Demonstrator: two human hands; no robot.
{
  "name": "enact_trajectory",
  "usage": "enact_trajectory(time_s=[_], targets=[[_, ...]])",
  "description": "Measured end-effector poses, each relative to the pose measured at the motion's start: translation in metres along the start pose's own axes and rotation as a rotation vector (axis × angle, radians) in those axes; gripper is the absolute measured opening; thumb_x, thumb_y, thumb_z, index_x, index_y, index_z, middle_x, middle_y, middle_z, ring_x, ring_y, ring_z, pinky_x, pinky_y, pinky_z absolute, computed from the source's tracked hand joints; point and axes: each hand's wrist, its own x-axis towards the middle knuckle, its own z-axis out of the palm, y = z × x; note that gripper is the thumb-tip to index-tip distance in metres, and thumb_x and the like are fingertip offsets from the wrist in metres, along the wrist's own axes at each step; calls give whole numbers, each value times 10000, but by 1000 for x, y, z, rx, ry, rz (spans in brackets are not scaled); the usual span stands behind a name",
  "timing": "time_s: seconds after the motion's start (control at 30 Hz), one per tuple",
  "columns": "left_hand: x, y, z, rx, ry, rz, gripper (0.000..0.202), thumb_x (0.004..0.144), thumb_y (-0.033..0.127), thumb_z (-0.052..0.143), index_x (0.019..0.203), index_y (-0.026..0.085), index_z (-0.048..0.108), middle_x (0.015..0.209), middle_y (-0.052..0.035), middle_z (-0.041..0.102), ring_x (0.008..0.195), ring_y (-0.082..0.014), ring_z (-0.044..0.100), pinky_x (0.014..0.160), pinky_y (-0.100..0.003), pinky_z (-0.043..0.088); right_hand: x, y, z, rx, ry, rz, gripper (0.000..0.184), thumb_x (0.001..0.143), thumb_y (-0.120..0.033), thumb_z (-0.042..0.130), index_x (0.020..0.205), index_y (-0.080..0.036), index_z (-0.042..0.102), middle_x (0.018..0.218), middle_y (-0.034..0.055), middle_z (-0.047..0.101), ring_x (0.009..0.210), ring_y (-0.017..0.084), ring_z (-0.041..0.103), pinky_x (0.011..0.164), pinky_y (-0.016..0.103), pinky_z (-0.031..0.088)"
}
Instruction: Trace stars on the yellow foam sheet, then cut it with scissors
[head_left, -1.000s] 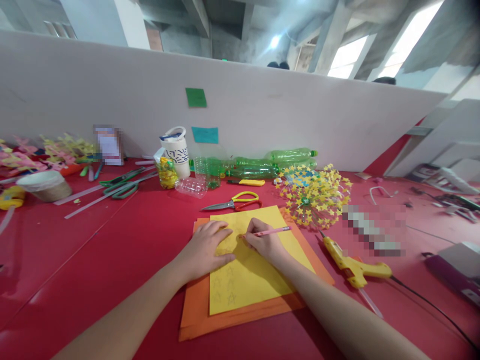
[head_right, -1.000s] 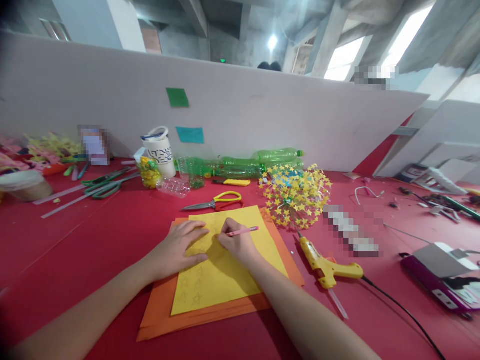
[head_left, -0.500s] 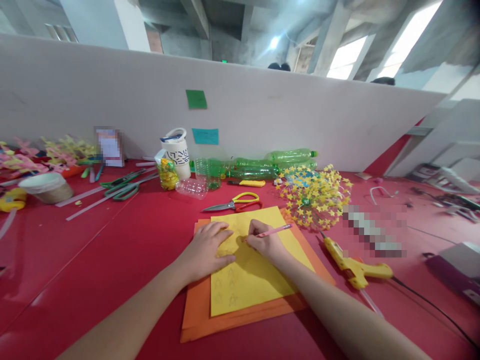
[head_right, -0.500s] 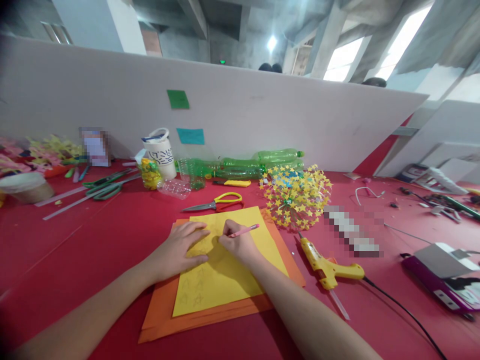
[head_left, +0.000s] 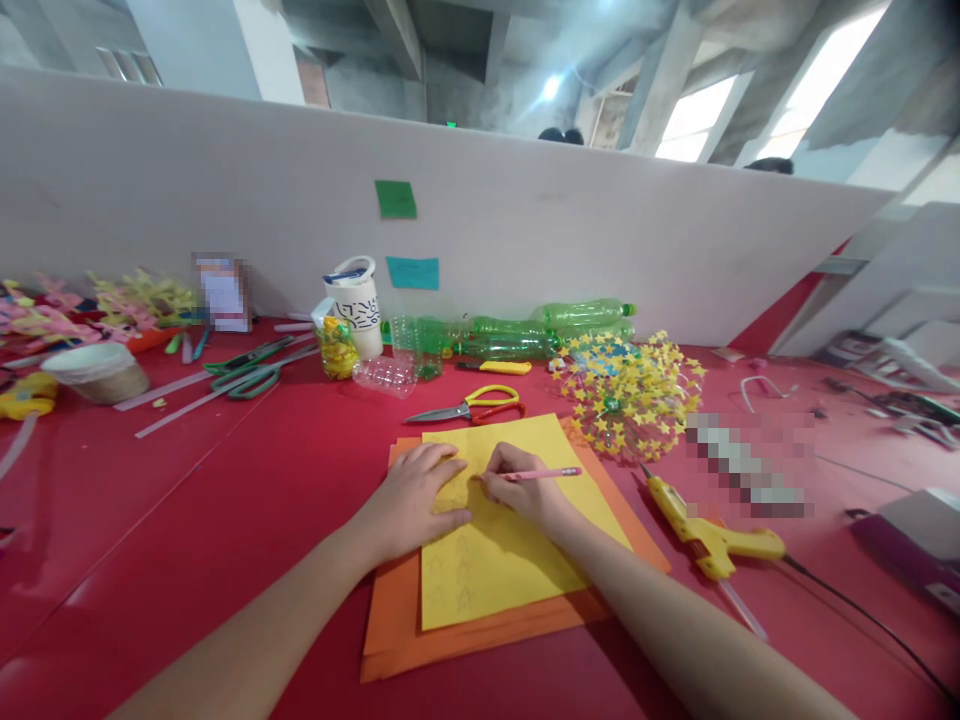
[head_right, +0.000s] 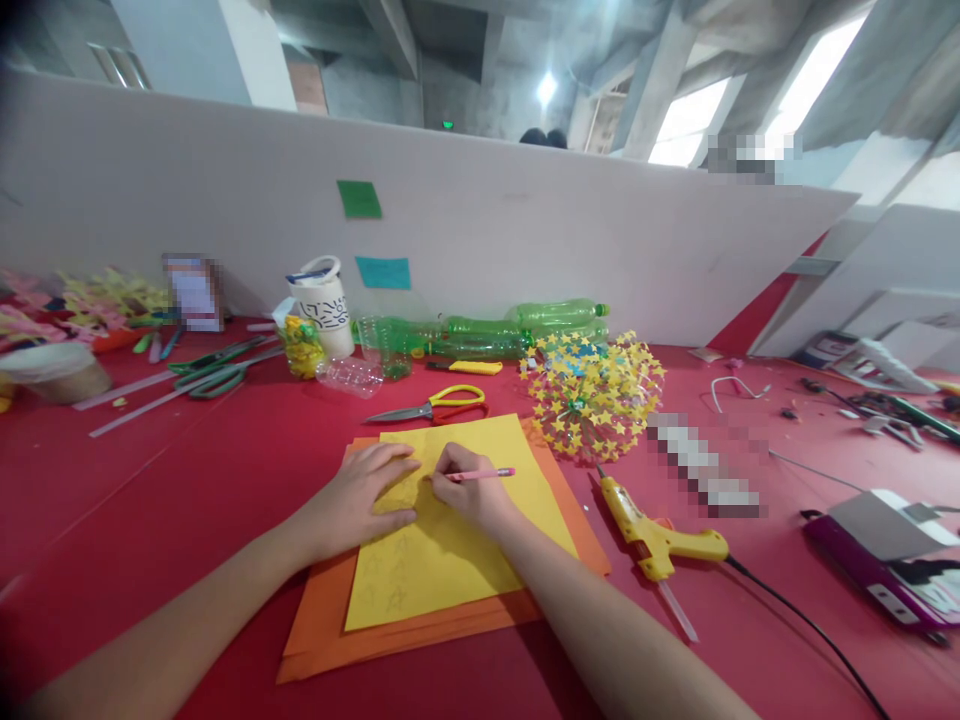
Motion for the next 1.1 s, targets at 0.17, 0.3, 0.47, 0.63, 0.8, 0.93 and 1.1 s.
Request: enact_trajectory(time_s=[0.17, 0.3, 0.47, 0.63, 0.8, 0.93, 1.1], targets=[[0, 0, 0, 0, -4, 4, 529, 780, 546, 523, 1202, 229, 492, 1263, -87, 428, 1159, -288, 361, 955, -430, 286, 0, -2, 0, -34, -2, -14, 44, 727, -186, 491, 686, -177, 477, 547, -33, 535, 474, 85, 457, 434, 180, 302], [-1, 0, 0, -2, -4, 5, 527, 781, 551, 517, 1200, 232, 490, 1260, -85, 429, 1154, -291, 363, 947, -434, 295, 1, -1, 1, -61, 18, -7, 56, 717, -176, 493, 667, -178, 469, 532, -34, 529, 462, 85, 447, 422, 180, 293], [0, 0, -1, 2, -6, 0, 538, 778, 548, 525, 1207, 224, 486, 1263, -80, 428, 1154, -288, 364, 954, -431, 290, 0, 1, 1, -66, 77, -15, 72, 711, -164, 485, 645, -183, 463, 518, -40, 509, 455, 81, 420, 422, 183, 270], [0, 1, -1, 2, -3, -4, 535, 781, 549, 523, 1201, 220, 496, 1262, -83, 431, 1152, -289, 367, 959, -434, 284, -1, 0, 0, -85, 95, 16, 68, 691, -160, 484, 636, -184, 452, 496, -50, 480, 442, 77, 381, 418, 186, 235], [-1, 2, -2, 2, -8, -3, 548, 782, 561, 514, 1208, 217, 493, 1266, -83, 428, 1157, -290, 363, 959, -434, 290, -3, -4, -2, -109, 122, 50, 75, 689, -170, 484, 631, -186, 438, 494, -52, 451, 444, 81, 370, 415, 191, 224], [-1, 2, -2, 7, -6, -4, 551, 784, 564, 512, 1209, 213, 494, 1270, -83, 425, 1161, -288, 358, 962, -433, 286, -3, -8, -3, -136, 147, 58, 75, 677, -161, 479, 624, -186, 432, 508, -48, 443, 470, 89, 384, 423, 195, 233], [-1, 1, -2, 15, -11, -6, 550, 787, 559, 513, 1208, 207, 492, 1276, -85, 419, 1165, -280, 354, 964, -432, 280, -2, -10, -5, -184, 176, 58, 75, 657, -152, 469, 607, -182, 423, 499, -52, 415, 476, 88, 377, 429, 192, 238]])
